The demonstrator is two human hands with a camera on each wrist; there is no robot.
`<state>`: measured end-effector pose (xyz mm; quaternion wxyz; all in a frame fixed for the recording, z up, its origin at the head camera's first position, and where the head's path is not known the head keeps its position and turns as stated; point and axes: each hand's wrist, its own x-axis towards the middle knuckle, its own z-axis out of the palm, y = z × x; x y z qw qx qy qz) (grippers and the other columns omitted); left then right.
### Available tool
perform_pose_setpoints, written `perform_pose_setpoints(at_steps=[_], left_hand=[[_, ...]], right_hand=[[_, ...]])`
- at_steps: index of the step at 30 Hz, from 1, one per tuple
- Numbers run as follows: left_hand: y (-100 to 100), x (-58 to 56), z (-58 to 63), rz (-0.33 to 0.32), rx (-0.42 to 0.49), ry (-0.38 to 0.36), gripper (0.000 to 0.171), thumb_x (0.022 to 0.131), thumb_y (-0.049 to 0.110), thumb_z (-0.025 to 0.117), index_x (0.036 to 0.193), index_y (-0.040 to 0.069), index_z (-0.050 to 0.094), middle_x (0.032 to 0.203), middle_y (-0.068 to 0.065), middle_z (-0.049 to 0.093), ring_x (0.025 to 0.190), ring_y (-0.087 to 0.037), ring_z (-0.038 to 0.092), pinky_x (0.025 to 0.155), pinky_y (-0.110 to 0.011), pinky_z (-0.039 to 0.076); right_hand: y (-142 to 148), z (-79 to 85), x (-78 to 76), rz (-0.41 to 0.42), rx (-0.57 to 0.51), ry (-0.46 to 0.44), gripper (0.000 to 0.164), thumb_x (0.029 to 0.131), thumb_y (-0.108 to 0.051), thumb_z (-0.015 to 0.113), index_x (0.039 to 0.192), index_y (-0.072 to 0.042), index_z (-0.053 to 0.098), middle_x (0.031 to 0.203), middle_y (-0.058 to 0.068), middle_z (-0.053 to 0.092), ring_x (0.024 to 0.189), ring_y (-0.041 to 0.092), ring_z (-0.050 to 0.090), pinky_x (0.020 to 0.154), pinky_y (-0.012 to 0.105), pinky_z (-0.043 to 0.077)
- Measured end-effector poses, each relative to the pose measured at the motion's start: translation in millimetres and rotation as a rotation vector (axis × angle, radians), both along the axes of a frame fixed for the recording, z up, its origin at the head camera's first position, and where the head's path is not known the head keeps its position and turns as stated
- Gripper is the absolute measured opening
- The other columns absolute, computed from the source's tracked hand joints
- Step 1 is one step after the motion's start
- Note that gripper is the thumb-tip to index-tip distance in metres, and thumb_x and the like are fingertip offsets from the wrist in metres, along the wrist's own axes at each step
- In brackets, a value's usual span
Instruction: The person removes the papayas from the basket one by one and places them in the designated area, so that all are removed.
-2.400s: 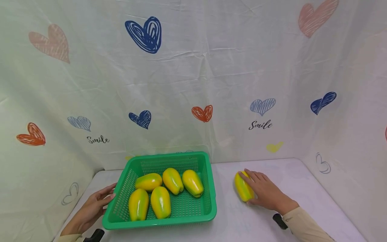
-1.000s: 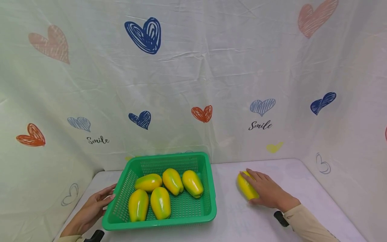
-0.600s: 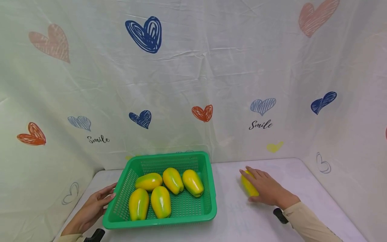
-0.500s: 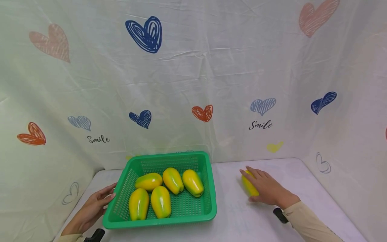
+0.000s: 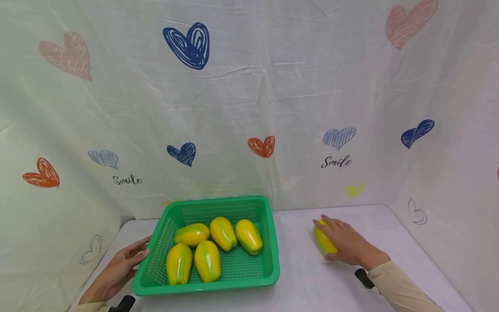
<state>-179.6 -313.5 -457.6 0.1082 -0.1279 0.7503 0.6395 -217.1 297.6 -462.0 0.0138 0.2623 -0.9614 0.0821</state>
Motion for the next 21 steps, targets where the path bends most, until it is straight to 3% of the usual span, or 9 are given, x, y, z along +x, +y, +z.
perform_pose_setpoints(at_steps=[11,21], left_hand=[[0,1.3,0.4,-0.006,0.002,-0.001,0.058,0.112,0.012,0.053,0.164,-0.004,0.030,0.131,-0.015,0.055,0.097,-0.018,0.068,0.082,-0.036,0.064],[0,0.8,-0.7,-0.002,0.005,0.000,0.059,0.113,0.012,0.052,0.164,-0.004,0.029,0.131,-0.014,0.056,0.096,-0.018,0.068,0.082,-0.036,0.064]], right_hand=[[0,6.7,1.4,-0.014,0.007,0.007,0.100,0.075,-0.035,0.097,0.157,-0.008,0.047,0.158,0.027,0.043,0.138,0.050,0.048,0.112,0.072,0.041],[-19,35.4,-0.4,0.099,0.007,0.121,0.097,0.079,-0.031,0.096,0.158,-0.009,0.044,0.159,0.024,0.045,0.138,0.046,0.050,0.110,0.068,0.045]])
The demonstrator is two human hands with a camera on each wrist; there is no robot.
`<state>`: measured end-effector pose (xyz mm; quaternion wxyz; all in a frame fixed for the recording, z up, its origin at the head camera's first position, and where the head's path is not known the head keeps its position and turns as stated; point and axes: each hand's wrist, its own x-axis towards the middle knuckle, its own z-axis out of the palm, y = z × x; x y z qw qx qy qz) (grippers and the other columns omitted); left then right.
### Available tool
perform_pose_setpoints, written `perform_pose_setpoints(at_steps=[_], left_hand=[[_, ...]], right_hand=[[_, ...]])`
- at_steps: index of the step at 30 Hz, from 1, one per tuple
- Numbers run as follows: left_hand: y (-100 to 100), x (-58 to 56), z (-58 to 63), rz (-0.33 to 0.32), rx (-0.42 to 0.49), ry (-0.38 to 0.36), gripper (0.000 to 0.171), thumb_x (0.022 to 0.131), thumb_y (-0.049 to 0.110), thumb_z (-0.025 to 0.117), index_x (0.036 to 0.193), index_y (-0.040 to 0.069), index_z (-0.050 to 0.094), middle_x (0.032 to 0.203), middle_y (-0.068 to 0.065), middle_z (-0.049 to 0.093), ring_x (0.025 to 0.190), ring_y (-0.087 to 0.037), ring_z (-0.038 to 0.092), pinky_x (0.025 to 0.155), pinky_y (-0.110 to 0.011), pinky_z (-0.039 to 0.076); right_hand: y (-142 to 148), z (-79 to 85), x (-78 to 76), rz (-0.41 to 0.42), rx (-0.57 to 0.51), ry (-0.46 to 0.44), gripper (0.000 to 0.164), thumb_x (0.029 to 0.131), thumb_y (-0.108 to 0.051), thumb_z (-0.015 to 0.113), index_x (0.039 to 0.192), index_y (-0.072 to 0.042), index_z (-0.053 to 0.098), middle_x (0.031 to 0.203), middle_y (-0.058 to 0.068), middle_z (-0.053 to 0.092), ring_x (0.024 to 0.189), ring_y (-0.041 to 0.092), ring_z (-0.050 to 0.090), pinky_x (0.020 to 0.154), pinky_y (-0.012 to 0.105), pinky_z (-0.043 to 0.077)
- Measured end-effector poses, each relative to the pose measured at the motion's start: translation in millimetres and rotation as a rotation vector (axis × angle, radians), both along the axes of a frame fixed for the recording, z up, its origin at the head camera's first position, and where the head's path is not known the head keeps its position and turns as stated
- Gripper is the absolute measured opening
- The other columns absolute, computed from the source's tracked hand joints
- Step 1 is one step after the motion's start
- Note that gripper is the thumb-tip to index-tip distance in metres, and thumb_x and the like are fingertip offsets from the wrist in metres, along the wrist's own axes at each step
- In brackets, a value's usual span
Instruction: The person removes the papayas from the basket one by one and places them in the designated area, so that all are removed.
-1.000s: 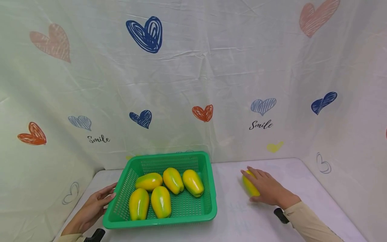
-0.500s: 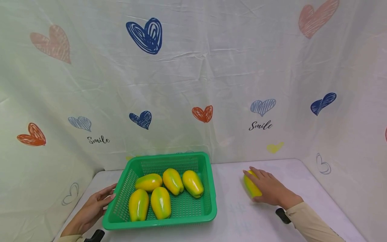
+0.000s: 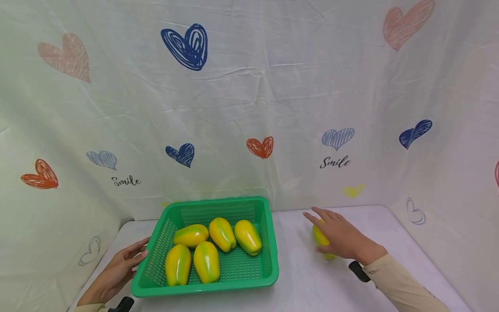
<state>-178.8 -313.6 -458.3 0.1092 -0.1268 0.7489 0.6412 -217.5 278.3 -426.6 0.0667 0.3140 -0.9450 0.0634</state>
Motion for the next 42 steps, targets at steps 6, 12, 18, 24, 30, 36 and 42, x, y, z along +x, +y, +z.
perform_pose_setpoints(at_steps=[6,12,18,24,30,36,42], left_hand=[[-1,0.3,-0.1,-0.004,0.007,0.004,0.059,0.113,0.011,0.051,0.164,-0.004,0.027,0.130,-0.014,0.056,0.096,-0.017,0.068,0.081,-0.035,0.064],[-1,-0.3,-0.2,0.004,0.004,0.002,0.058,0.113,0.011,0.051,0.164,-0.004,0.028,0.131,-0.014,0.056,0.096,-0.018,0.068,0.081,-0.036,0.064],[0,-1.5,0.3,-0.001,0.006,0.001,0.059,0.113,0.011,0.052,0.164,-0.004,0.028,0.132,-0.014,0.056,0.097,-0.018,0.067,0.081,-0.035,0.064],[1,-2.5,0.6,-0.002,0.005,0.000,0.059,0.113,0.012,0.052,0.164,-0.004,0.028,0.133,-0.015,0.056,0.097,-0.018,0.068,0.081,-0.035,0.064],[1,-3.3,0.0,0.003,-0.001,-0.001,0.059,0.112,0.012,0.052,0.164,-0.004,0.029,0.133,-0.015,0.055,0.097,-0.018,0.068,0.081,-0.036,0.064],[1,-2.4,-0.5,0.009,0.004,-0.008,0.059,0.112,0.012,0.053,0.164,-0.004,0.029,0.132,-0.015,0.056,0.097,-0.018,0.068,0.081,-0.036,0.064],[0,-0.6,0.6,0.004,0.010,-0.007,0.059,0.112,0.012,0.053,0.164,-0.004,0.029,0.132,-0.015,0.056,0.097,-0.018,0.067,0.082,-0.037,0.064]], right_hand=[[-26,20.5,1.1,0.040,0.008,0.012,0.091,0.084,-0.034,0.092,0.159,-0.011,0.046,0.160,0.021,0.045,0.141,0.044,0.048,0.111,0.065,0.046],[-51,34.1,-2.3,0.109,0.016,0.013,0.091,0.086,-0.035,0.090,0.161,-0.013,0.043,0.161,0.020,0.045,0.141,0.043,0.049,0.112,0.065,0.046],[-73,42.6,-7.2,0.166,0.035,0.028,0.090,0.087,-0.035,0.090,0.160,-0.011,0.044,0.160,0.020,0.047,0.140,0.042,0.050,0.113,0.063,0.046],[-94,45.3,-12.5,0.228,0.066,0.040,0.089,0.087,-0.035,0.089,0.160,-0.009,0.043,0.159,0.020,0.047,0.140,0.041,0.050,0.114,0.061,0.046],[-112,42.5,-18.1,0.265,0.124,0.079,0.090,0.087,-0.041,0.088,0.159,-0.008,0.045,0.158,0.022,0.047,0.139,0.041,0.052,0.114,0.058,0.046],[-126,38.1,-23.3,0.282,0.208,0.105,0.089,0.088,-0.044,0.087,0.159,-0.009,0.045,0.159,0.021,0.047,0.139,0.039,0.052,0.115,0.054,0.047],[-139,36.4,-26.1,0.307,0.232,0.101,0.088,0.088,-0.043,0.087,0.159,-0.009,0.047,0.158,0.021,0.048,0.140,0.038,0.053,0.114,0.053,0.048]])
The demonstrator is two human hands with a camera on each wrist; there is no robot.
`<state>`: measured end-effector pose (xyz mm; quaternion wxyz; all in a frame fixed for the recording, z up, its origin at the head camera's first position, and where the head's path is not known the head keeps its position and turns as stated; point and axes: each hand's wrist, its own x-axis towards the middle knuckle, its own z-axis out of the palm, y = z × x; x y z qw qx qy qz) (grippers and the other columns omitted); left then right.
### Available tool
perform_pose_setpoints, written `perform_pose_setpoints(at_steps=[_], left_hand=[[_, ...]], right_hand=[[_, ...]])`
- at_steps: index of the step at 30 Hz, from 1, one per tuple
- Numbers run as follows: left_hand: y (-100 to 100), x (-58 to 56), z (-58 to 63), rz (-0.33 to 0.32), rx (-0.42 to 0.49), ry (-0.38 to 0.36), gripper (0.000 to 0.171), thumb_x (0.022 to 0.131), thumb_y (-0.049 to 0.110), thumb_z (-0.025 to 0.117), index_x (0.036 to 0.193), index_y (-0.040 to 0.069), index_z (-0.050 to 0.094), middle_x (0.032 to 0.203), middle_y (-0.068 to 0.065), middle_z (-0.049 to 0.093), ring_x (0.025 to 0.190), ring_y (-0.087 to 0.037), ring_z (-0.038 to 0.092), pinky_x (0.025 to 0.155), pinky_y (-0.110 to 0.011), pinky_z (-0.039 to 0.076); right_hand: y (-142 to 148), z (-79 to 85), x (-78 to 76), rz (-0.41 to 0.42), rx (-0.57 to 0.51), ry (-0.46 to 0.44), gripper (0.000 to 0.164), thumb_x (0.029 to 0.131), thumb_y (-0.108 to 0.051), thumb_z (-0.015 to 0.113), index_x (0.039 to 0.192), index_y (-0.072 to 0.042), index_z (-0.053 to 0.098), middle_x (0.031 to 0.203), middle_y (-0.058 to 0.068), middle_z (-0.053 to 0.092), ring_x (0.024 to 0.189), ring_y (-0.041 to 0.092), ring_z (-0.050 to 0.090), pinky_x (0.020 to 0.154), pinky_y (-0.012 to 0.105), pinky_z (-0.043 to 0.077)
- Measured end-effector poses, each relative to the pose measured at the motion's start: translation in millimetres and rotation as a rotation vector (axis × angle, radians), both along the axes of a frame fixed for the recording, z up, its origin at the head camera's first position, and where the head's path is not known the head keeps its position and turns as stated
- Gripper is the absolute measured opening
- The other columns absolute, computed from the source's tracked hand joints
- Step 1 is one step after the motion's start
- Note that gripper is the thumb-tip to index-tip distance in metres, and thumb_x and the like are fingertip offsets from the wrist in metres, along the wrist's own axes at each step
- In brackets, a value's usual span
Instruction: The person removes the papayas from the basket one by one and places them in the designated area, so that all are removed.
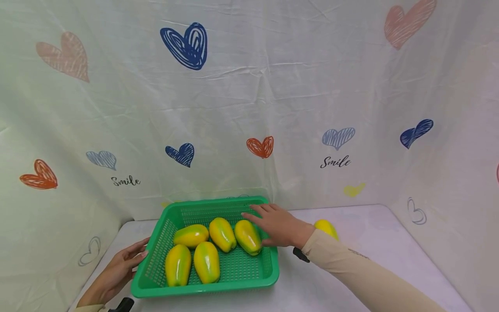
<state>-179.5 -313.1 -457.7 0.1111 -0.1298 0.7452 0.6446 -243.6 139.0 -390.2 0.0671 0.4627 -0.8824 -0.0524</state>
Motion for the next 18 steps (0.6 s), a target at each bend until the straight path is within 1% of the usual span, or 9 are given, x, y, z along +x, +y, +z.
perform_pose_setpoints(at_steps=[3,6,10,16,18], left_hand=[[0,1.1,-0.3,0.001,-0.005,0.001,0.059,0.112,0.012,0.053,0.164,-0.005,0.029,0.131,-0.015,0.056,0.098,-0.019,0.068,0.083,-0.037,0.064],[0,1.4,-1.0,0.010,-0.008,0.000,0.059,0.112,0.012,0.054,0.163,-0.005,0.031,0.132,-0.016,0.056,0.098,-0.019,0.068,0.083,-0.038,0.064],[0,0.3,-2.1,0.014,-0.010,-0.002,0.060,0.111,0.013,0.056,0.163,-0.005,0.031,0.135,-0.018,0.055,0.098,-0.019,0.068,0.083,-0.038,0.064],[0,-0.4,-2.6,0.014,-0.012,-0.003,0.060,0.111,0.012,0.056,0.163,-0.004,0.031,0.137,-0.019,0.053,0.098,-0.020,0.068,0.084,-0.038,0.064],[0,0.0,-2.2,0.014,-0.012,-0.002,0.060,0.111,0.012,0.056,0.163,-0.004,0.031,0.137,-0.019,0.053,0.098,-0.020,0.067,0.083,-0.038,0.064]], right_hand=[[-6,1.0,-0.9,0.013,0.012,0.005,0.087,0.089,-0.044,0.086,0.159,-0.010,0.047,0.158,0.021,0.048,0.140,0.037,0.052,0.113,0.052,0.049],[-11,0.9,-2.2,0.007,0.043,0.003,0.088,0.090,-0.046,0.085,0.160,-0.012,0.045,0.159,0.019,0.047,0.142,0.035,0.051,0.114,0.051,0.049],[-18,-0.7,-4.0,-0.019,0.085,-0.023,0.089,0.091,-0.050,0.082,0.162,-0.015,0.043,0.162,0.017,0.045,0.144,0.034,0.049,0.116,0.050,0.046],[-30,-2.0,-5.8,-0.044,0.144,-0.042,0.087,0.092,-0.052,0.081,0.162,-0.018,0.043,0.163,0.013,0.045,0.146,0.031,0.048,0.119,0.047,0.044],[-34,-1.4,-6.1,-0.054,0.160,-0.062,0.086,0.092,-0.052,0.080,0.162,-0.019,0.043,0.163,0.013,0.045,0.146,0.031,0.047,0.120,0.047,0.044]])
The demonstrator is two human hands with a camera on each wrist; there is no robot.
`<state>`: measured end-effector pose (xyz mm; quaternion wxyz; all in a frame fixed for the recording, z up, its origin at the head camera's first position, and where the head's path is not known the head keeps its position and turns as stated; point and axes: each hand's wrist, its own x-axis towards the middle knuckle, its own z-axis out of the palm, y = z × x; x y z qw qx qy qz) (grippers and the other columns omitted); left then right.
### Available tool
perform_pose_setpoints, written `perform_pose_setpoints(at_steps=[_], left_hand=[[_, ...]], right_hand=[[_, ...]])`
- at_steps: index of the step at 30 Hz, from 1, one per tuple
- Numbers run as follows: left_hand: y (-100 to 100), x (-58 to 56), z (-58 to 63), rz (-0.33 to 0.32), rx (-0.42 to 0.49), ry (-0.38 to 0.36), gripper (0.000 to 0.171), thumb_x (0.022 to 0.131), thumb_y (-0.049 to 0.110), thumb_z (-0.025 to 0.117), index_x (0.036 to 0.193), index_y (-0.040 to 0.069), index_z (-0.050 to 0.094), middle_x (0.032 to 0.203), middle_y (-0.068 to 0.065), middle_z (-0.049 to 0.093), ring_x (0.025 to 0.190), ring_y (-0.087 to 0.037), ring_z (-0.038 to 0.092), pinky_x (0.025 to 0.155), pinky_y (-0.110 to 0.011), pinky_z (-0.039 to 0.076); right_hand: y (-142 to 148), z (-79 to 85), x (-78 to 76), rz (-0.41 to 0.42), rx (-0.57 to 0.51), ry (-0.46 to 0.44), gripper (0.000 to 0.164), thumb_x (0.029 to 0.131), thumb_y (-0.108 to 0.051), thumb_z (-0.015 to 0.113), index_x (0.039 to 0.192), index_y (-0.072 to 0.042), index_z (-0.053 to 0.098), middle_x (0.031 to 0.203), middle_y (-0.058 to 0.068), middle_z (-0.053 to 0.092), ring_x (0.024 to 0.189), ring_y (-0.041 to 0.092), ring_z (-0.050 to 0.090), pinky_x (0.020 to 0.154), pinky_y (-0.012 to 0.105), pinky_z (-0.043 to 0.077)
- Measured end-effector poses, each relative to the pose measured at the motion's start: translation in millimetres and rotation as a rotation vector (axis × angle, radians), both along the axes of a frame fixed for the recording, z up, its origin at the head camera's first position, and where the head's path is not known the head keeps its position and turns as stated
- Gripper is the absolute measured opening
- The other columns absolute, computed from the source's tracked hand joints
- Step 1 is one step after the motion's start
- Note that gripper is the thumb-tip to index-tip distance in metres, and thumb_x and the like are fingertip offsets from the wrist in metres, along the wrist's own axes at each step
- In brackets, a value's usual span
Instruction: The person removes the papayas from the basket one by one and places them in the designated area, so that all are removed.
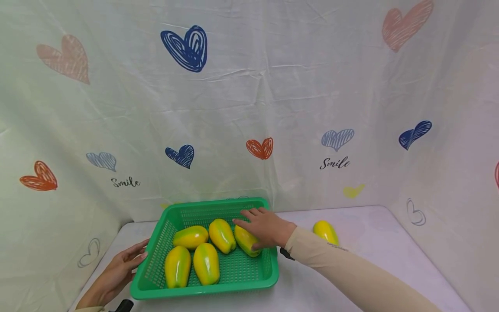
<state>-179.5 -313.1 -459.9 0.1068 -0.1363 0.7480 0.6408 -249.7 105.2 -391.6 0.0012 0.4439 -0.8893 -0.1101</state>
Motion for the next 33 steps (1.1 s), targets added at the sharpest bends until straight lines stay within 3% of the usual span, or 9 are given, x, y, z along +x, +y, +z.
perform_pose_setpoints(at_steps=[8,21,33], left_hand=[[0,-0.5,1.0,0.004,0.004,-0.007,0.060,0.112,0.011,0.054,0.163,-0.005,0.029,0.135,-0.018,0.055,0.097,-0.019,0.067,0.082,-0.038,0.064],[0,-1.3,1.3,-0.004,0.009,-0.007,0.060,0.112,0.012,0.054,0.164,-0.005,0.029,0.134,-0.018,0.055,0.097,-0.019,0.068,0.083,-0.037,0.064],[0,-1.6,0.9,0.002,0.002,-0.008,0.059,0.112,0.012,0.054,0.163,-0.004,0.030,0.134,-0.017,0.055,0.097,-0.018,0.067,0.082,-0.037,0.063]], right_hand=[[-15,-3.2,-0.4,-0.073,0.052,-0.091,0.088,0.090,-0.050,0.083,0.163,-0.022,0.043,0.164,0.009,0.044,0.148,0.028,0.046,0.123,0.045,0.040],[-26,-10.9,-2.9,-0.093,0.170,-0.028,0.087,0.086,-0.058,0.084,0.159,-0.028,0.046,0.152,0.001,0.052,0.135,0.020,0.054,0.112,0.035,0.047],[-34,-7.9,-2.9,-0.148,0.247,-0.065,0.088,0.086,-0.058,0.084,0.160,-0.030,0.045,0.151,0.001,0.053,0.134,0.019,0.053,0.111,0.032,0.046]])
